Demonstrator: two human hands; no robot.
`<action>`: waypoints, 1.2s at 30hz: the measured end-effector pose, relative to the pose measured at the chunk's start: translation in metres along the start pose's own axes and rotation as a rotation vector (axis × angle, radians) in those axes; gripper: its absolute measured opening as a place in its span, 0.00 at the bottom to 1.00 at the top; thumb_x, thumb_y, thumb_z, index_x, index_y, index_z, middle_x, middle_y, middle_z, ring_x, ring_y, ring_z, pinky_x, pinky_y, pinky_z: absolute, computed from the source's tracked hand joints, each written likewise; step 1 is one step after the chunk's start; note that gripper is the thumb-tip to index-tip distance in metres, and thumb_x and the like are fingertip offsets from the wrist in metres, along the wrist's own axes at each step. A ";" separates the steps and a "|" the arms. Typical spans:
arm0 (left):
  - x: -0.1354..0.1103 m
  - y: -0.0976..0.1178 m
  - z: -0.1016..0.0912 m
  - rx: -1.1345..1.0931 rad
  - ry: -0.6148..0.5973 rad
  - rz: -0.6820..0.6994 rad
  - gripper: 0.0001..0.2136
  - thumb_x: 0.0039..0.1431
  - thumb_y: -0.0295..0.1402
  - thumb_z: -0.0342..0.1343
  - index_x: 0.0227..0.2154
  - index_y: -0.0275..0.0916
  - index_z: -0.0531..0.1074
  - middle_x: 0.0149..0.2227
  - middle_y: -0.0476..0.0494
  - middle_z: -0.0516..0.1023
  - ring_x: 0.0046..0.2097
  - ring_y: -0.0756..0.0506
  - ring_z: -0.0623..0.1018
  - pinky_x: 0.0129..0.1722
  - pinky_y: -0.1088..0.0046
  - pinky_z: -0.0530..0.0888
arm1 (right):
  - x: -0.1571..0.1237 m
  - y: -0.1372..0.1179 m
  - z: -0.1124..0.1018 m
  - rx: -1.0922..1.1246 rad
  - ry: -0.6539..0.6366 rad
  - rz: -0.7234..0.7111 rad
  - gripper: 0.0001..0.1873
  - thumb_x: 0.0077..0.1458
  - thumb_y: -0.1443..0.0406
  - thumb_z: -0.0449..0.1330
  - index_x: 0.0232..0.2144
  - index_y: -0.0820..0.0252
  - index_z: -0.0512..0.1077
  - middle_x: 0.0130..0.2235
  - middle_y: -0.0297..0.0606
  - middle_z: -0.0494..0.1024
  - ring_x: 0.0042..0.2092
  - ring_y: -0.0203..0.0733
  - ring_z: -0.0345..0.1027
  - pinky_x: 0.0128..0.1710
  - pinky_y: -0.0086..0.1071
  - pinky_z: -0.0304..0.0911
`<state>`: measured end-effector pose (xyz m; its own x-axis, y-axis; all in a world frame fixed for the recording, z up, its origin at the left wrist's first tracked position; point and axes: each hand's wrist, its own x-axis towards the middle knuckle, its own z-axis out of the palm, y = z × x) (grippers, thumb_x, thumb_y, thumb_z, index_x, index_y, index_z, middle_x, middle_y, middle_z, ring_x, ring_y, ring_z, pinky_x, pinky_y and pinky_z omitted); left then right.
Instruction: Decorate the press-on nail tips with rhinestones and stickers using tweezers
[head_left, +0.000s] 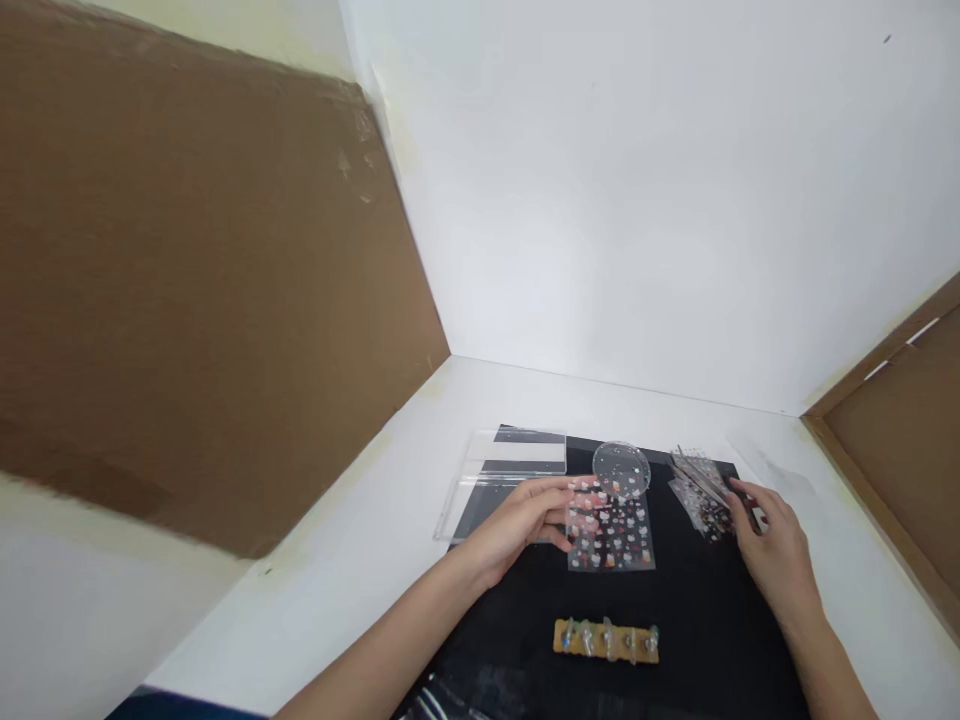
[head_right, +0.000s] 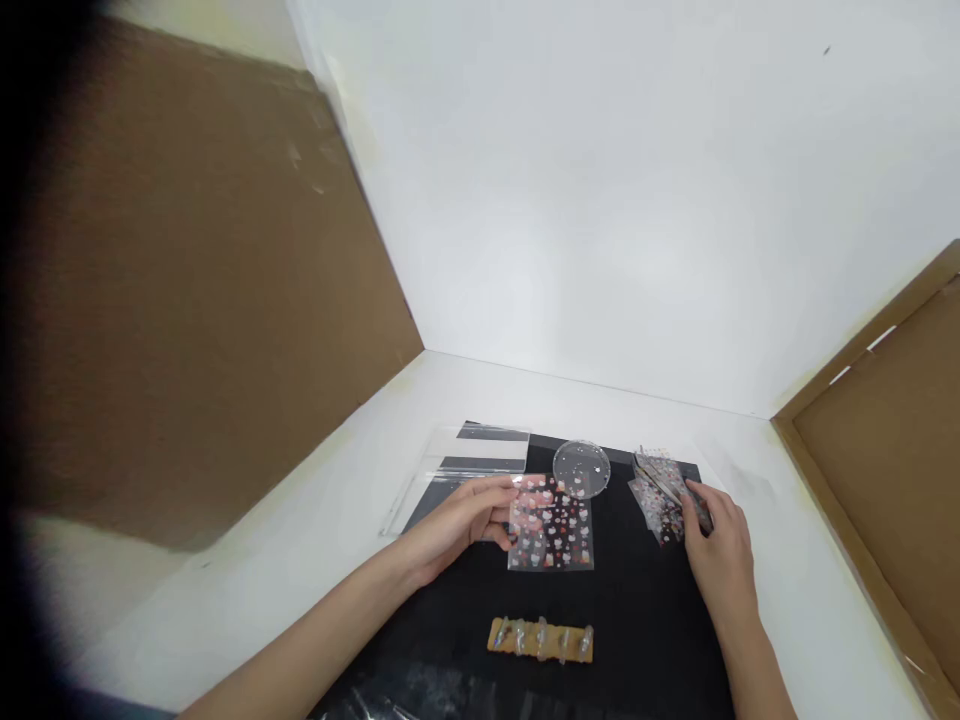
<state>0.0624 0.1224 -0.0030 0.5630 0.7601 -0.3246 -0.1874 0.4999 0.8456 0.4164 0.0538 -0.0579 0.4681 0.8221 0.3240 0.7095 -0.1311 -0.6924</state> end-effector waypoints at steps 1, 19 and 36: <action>0.000 -0.001 0.000 0.008 -0.004 -0.002 0.26 0.54 0.44 0.72 0.54 0.37 0.83 0.53 0.33 0.86 0.45 0.42 0.88 0.33 0.78 0.81 | -0.004 -0.013 0.001 0.050 -0.011 0.000 0.32 0.64 0.37 0.58 0.49 0.55 0.79 0.53 0.49 0.81 0.52 0.53 0.76 0.57 0.53 0.72; -0.003 -0.004 0.007 0.151 0.134 0.149 0.29 0.51 0.51 0.73 0.51 0.37 0.82 0.47 0.35 0.88 0.42 0.43 0.86 0.21 0.80 0.74 | -0.037 -0.106 0.043 0.580 -0.420 0.106 0.35 0.48 0.33 0.69 0.42 0.54 0.85 0.33 0.45 0.86 0.36 0.50 0.83 0.36 0.37 0.80; 0.003 -0.015 0.006 0.147 0.171 0.309 0.25 0.48 0.56 0.75 0.36 0.38 0.82 0.34 0.44 0.88 0.32 0.46 0.85 0.36 0.68 0.86 | -0.041 -0.106 0.047 0.642 -0.499 0.157 0.32 0.48 0.35 0.71 0.34 0.57 0.85 0.30 0.44 0.84 0.26 0.40 0.73 0.23 0.32 0.71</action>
<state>0.0715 0.1148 -0.0146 0.3536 0.9300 -0.1001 -0.2025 0.1806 0.9625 0.2977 0.0604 -0.0280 0.1400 0.9898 -0.0267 0.1459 -0.0472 -0.9882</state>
